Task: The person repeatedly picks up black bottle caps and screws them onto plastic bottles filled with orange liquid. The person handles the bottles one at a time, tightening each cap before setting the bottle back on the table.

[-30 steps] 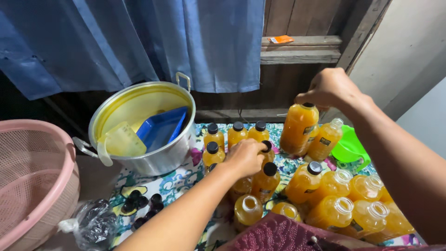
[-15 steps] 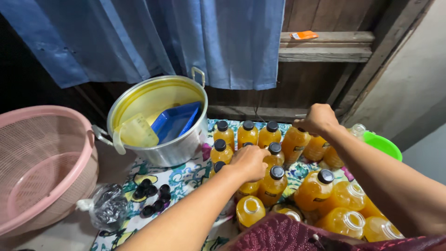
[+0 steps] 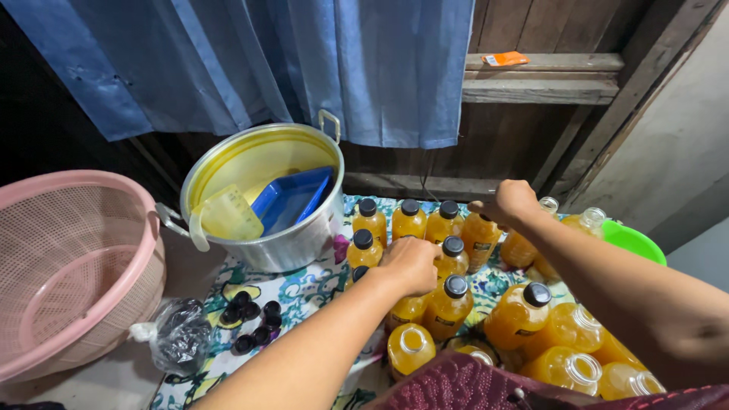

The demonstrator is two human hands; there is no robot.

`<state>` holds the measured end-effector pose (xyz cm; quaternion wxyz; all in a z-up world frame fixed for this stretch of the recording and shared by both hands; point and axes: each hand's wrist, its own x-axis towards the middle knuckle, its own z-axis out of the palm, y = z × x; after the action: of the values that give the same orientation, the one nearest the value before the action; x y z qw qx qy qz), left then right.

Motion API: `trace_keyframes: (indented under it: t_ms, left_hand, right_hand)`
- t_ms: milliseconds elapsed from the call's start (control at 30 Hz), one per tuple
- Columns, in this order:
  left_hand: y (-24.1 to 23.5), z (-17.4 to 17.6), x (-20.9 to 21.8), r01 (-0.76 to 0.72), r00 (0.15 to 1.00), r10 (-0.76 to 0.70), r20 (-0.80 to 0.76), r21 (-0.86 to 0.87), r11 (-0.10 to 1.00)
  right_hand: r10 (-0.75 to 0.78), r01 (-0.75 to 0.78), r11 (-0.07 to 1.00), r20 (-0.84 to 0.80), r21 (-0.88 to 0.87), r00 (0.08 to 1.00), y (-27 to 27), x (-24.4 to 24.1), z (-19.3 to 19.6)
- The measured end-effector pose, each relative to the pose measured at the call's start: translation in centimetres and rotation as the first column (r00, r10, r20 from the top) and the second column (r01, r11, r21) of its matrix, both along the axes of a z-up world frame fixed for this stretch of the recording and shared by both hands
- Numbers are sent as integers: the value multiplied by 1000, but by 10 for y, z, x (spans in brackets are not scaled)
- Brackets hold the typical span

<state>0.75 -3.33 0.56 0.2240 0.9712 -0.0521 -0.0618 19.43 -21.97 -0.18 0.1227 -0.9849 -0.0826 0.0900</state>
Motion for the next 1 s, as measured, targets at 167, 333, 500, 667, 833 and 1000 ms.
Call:
trace_keyframes:
  t_ms: [167,333,500,667,833,1000]
  left_hand:
    - [2,-2,2,26,1000,-26,10,18,1000]
    - [5,-1,1,3,1000,-2,18,-11,1000]
    - [7,3,-2,-17,1000,17,-2,-19,1000]
    - [8,4,-3,-16,1000,16,-3,-29,999]
    - [9,2,-4,5,1000,-5,-5,-19,1000]
    - [9,3,-3,18,1000,-18,-20,7,1000]
  right_hand:
    - [175,-167,950,8,-264,985,-12,-6,20]
    - [180,-218,951,-181,-220,967,-44,-78,36]
    - [148,-228,924,-264,-308,953,-59,-129,32]
    - [214,-232,958,-121,-169,969,-76,-138,-1]
    - [257,-257,967,39,-6,966,-83,-125,-17]
    - [260,-257,965,59,-50,964,-67,-102,-9]
